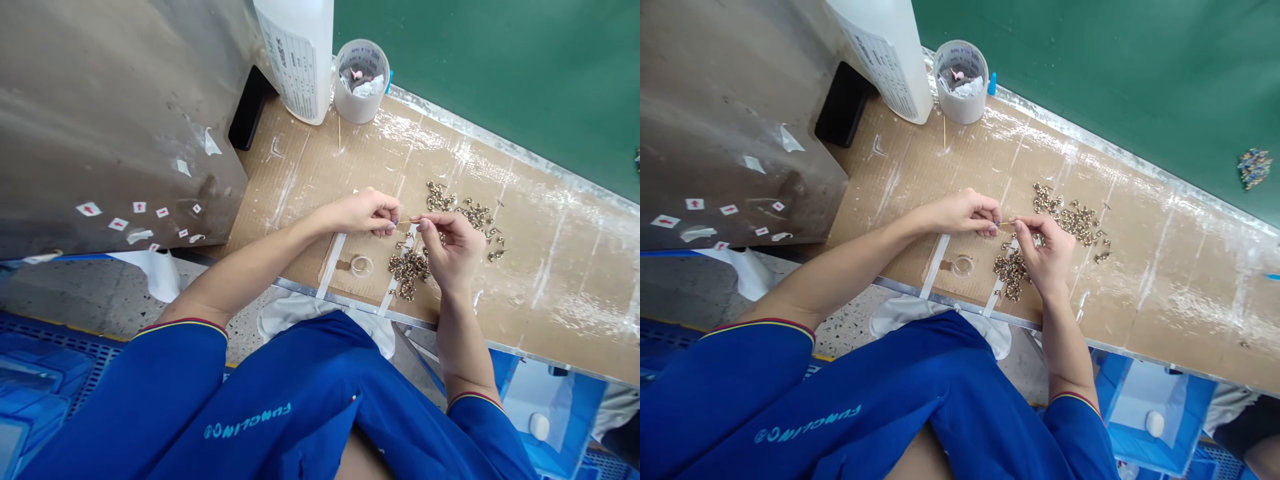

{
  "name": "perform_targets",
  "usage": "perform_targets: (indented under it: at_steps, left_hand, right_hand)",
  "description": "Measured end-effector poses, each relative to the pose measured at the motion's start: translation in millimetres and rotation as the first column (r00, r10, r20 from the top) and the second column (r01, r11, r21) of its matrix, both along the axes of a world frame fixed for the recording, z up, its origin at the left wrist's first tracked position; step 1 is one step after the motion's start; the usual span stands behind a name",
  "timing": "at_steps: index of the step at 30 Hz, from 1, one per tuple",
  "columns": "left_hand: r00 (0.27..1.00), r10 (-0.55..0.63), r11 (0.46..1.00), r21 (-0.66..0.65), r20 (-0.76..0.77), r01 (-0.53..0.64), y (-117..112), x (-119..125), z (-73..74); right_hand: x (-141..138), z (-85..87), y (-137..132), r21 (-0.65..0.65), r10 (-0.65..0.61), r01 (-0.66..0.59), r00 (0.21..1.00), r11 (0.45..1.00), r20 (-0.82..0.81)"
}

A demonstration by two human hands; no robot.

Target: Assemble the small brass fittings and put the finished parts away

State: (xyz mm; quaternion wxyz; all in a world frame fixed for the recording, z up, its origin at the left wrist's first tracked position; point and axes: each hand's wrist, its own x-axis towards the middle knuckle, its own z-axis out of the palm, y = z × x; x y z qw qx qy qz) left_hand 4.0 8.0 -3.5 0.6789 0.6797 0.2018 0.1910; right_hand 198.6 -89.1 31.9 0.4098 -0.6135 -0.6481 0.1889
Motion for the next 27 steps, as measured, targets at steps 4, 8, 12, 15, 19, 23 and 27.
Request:
perform_targets:
  at_steps: [4,8,12,15,19,23,27]
  left_hand:
    - [1.0,-0.007,1.0,0.029,-0.003,0.007,0.3,-0.6,1.4]
    - [1.0,-0.009,0.999,0.037,-0.019,0.01,1.0,-1.2,1.1]
    - [0.999,-0.01,0.999,0.038,-0.04,0.011,1.4,-1.6,0.4]
    - [0.998,-0.017,0.998,0.056,-0.053,0.02,1.5,-1.5,0.5]
    - [0.999,-0.014,0.998,0.058,-0.045,0.017,1.5,-1.0,1.0]
    - [0.999,-0.013,0.998,0.067,-0.042,0.016,1.4,-0.6,0.8]
    - [1.0,-0.011,0.996,0.084,-0.027,0.013,1.0,-0.4,-1.3]
  right_hand:
    - [0.8,-0.5,1.1,0.002,-0.004,0.004,0.998,1.0,0.065]
    - [2.3,-1.3,1.4,-0.019,0.016,-0.015,0.998,1.0,0.067]
    - [2.3,-0.9,1.0,-0.011,0.043,-0.043,0.998,0.999,0.047]
    - [1.6,-0.2,0.6,0.003,0.064,-0.064,0.997,0.998,0.038]
    - [0.6,1.4,0.0,0.023,0.071,-0.073,0.996,0.997,0.048]
    - [-2.0,2.2,0.2,0.046,0.088,-0.09,0.995,0.995,0.05]
    - [-3.2,0.6,0.7,0.041,0.074,-0.077,0.995,0.996,0.066]
